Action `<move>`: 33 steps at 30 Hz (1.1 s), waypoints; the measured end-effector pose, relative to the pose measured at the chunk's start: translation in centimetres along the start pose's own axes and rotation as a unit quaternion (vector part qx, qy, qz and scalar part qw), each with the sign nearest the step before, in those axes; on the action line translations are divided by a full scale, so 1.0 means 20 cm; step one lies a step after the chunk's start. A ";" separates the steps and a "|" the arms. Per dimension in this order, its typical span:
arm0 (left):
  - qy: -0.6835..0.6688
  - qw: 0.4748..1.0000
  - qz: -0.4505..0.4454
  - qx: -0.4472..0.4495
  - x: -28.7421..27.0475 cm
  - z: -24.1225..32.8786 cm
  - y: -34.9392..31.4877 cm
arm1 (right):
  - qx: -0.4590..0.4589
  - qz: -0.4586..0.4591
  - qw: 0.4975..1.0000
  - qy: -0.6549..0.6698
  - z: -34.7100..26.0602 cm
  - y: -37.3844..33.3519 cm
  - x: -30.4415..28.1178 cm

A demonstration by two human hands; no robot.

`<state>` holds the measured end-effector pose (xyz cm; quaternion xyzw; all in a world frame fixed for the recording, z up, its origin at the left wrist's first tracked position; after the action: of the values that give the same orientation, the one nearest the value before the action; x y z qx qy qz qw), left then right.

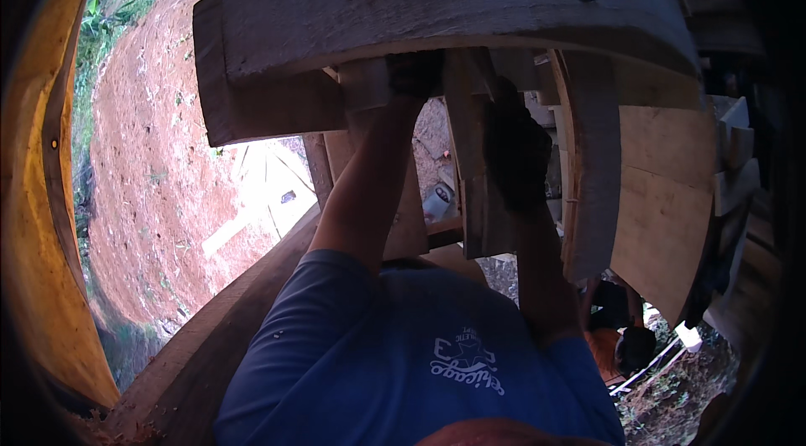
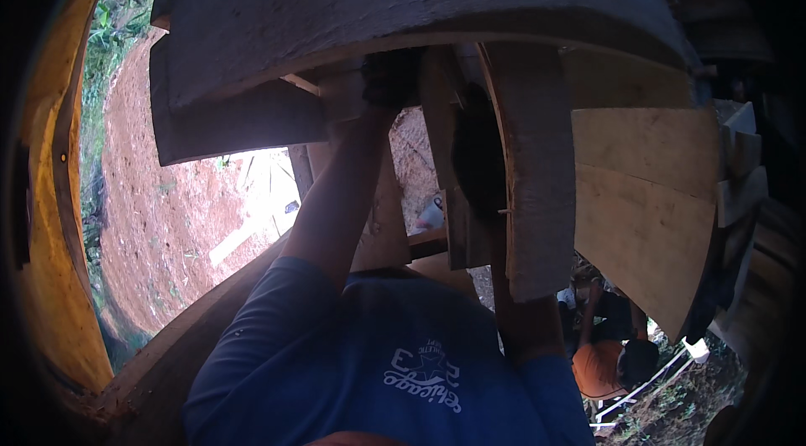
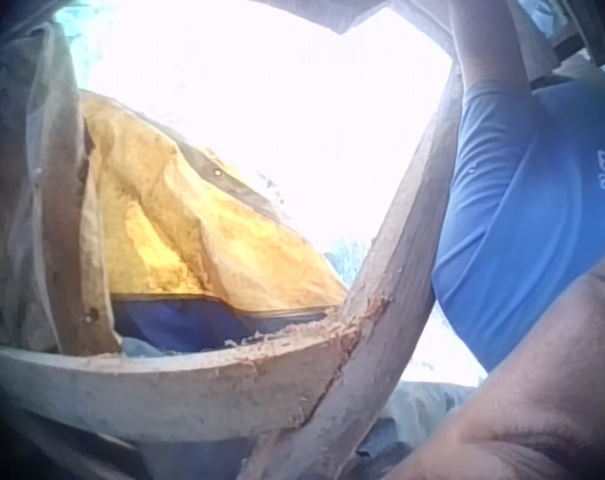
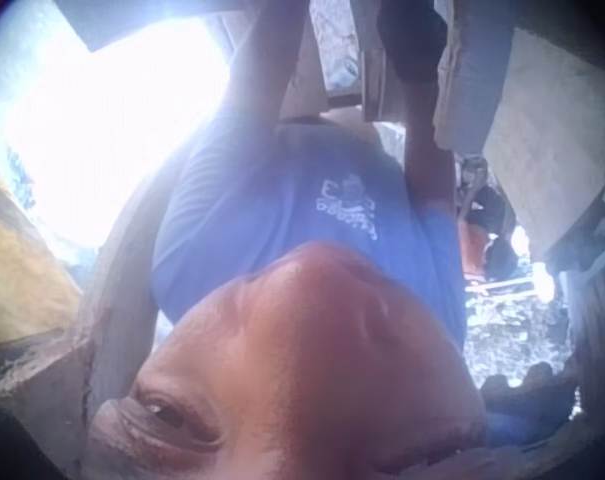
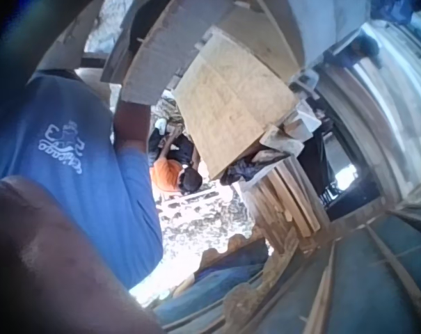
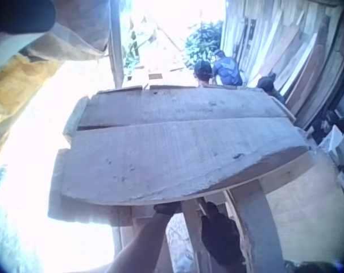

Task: The person builds a wooden chair by hammering slats into the frame and attaching larger support pieces by hand while other workers assist in the background.

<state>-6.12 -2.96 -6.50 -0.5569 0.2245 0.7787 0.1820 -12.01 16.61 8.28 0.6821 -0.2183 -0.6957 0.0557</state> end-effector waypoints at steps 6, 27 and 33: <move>0.013 0.997 0.060 0.045 -0.03 -0.02 -0.03 | 0.035 -0.013 0.999 -0.036 -0.08 0.10 -0.19; 0.054 0.993 0.091 0.054 0.20 -0.10 -0.02 | 0.234 0.020 0.829 0.508 0.02 0.01 0.01; 0.025 0.999 -0.004 0.020 0.05 0.00 0.01 | 0.311 -0.144 0.897 0.279 0.10 -0.27 0.04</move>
<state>-6.60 -3.12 -7.31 -0.5731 0.2427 0.7592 0.1904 -12.83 21.54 5.40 0.8549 -0.2979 -0.3739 -0.2015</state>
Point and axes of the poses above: each hand's wrist, its own y-axis towards the middle knuckle, its own x-axis out of the palm, z = x × y, the point moved 7 cm from there along y, towards the middle knuckle, and after that the axes turned 7 degrees about y, right-handed, at the moved point
